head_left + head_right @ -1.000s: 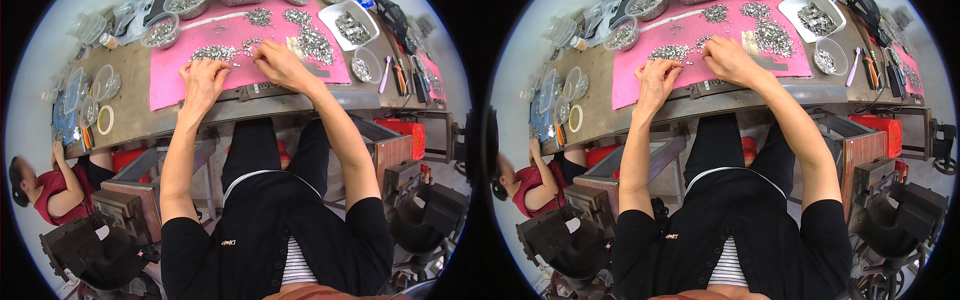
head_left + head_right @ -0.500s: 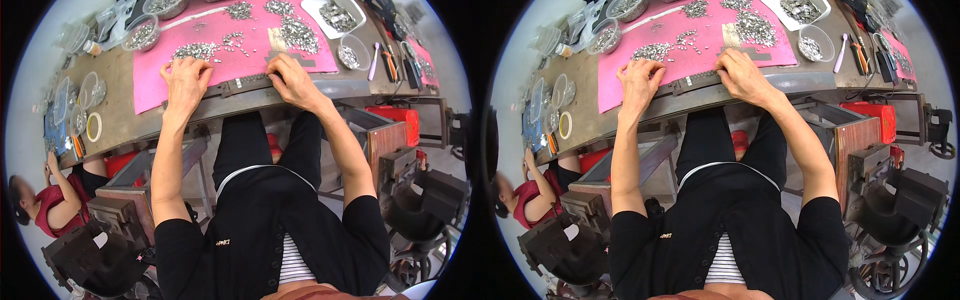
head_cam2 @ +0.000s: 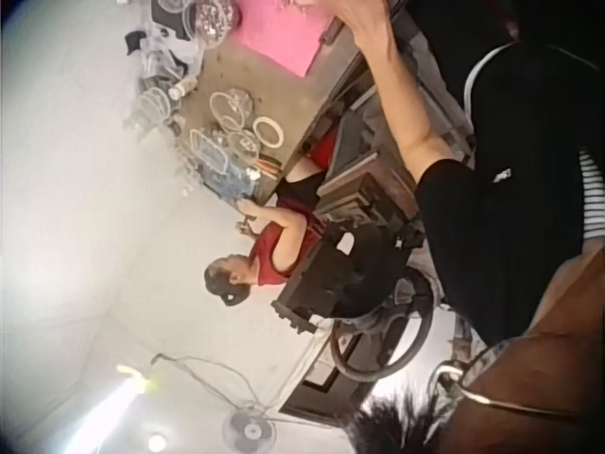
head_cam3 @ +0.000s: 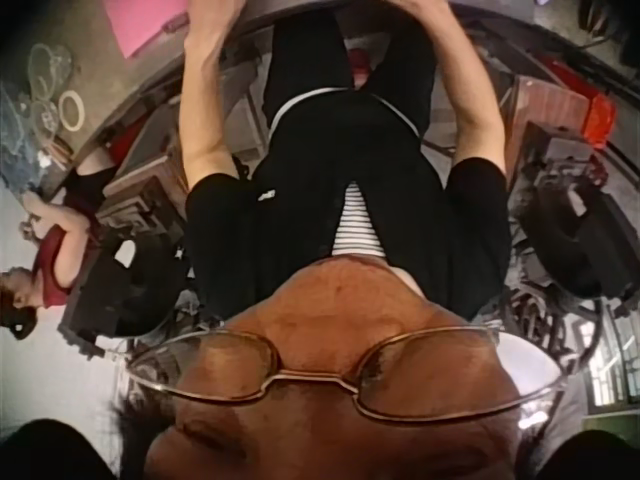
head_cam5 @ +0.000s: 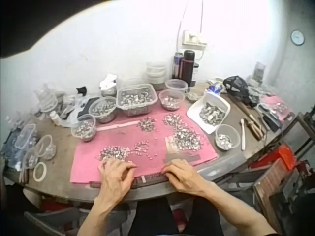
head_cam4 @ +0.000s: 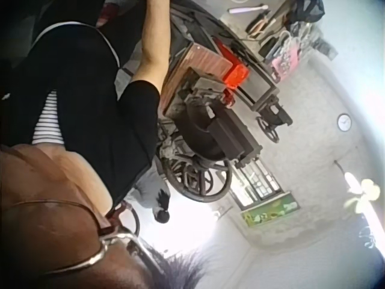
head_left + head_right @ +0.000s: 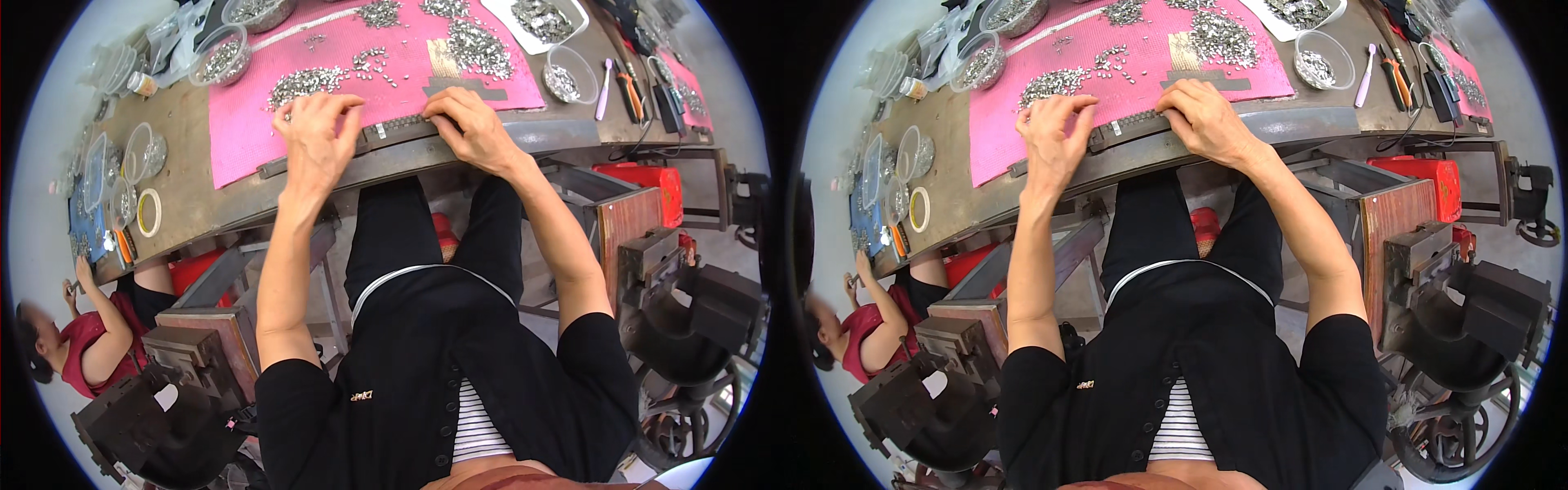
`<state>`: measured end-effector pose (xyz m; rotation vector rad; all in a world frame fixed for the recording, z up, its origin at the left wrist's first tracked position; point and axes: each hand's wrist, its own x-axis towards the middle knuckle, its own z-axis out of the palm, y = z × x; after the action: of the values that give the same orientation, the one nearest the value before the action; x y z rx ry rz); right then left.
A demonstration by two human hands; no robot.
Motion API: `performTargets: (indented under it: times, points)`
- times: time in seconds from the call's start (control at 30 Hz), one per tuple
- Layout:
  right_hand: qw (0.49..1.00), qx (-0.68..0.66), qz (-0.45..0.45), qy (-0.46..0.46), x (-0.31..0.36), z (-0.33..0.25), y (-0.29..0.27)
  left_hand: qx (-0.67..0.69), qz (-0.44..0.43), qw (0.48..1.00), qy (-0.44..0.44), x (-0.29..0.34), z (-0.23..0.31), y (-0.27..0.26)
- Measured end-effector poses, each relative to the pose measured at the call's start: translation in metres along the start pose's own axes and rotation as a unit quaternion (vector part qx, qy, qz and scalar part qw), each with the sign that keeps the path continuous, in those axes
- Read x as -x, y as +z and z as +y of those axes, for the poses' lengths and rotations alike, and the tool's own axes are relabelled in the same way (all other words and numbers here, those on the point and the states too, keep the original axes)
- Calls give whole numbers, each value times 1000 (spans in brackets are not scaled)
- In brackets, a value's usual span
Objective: The person places small metal pieces into a metal mold bar by hand, places the mold bar into a press machine to press it, and continues assembling metal pieces into the mold bar.
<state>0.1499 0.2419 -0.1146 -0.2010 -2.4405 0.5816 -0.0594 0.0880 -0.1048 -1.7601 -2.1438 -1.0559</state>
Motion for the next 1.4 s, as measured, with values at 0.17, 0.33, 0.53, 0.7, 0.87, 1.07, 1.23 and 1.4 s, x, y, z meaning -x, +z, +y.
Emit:
performTargets:
  times: [0.17, 0.33, 0.53, 0.7, 0.87, 1.07, 1.23, 1.4]
  points:
    - [995, -27, 69, 67, 10, 1, 0, 34, 34, 998, 47, 5, 33, 31]
    - [987, -9, 122, 108, 22, -2, -2, -1, 34, 999, 25, 6, 40, 44]
    - [986, 34, 141, 85, 30, -4, -1, 0, 41, 999, -14, 19, 27, 20]
    - [988, 71, 125, 61, 35, -8, 2, -38, 24, 998, -34, 43, 20, 9]
    - [980, 120, 155, 40, 44, -13, 11, 25, 50, 998, -19, 51, 15, 20]
    - [975, 137, 172, 32, 47, -13, 17, 14, 79, 997, 3, 59, 15, 23]
    - [973, 143, 177, 30, 47, -14, 18, 23, 83, 996, 8, 59, 14, 23]
    - [975, 143, 166, 41, 46, -15, 16, 21, 77, 997, 6, 58, 14, 22]
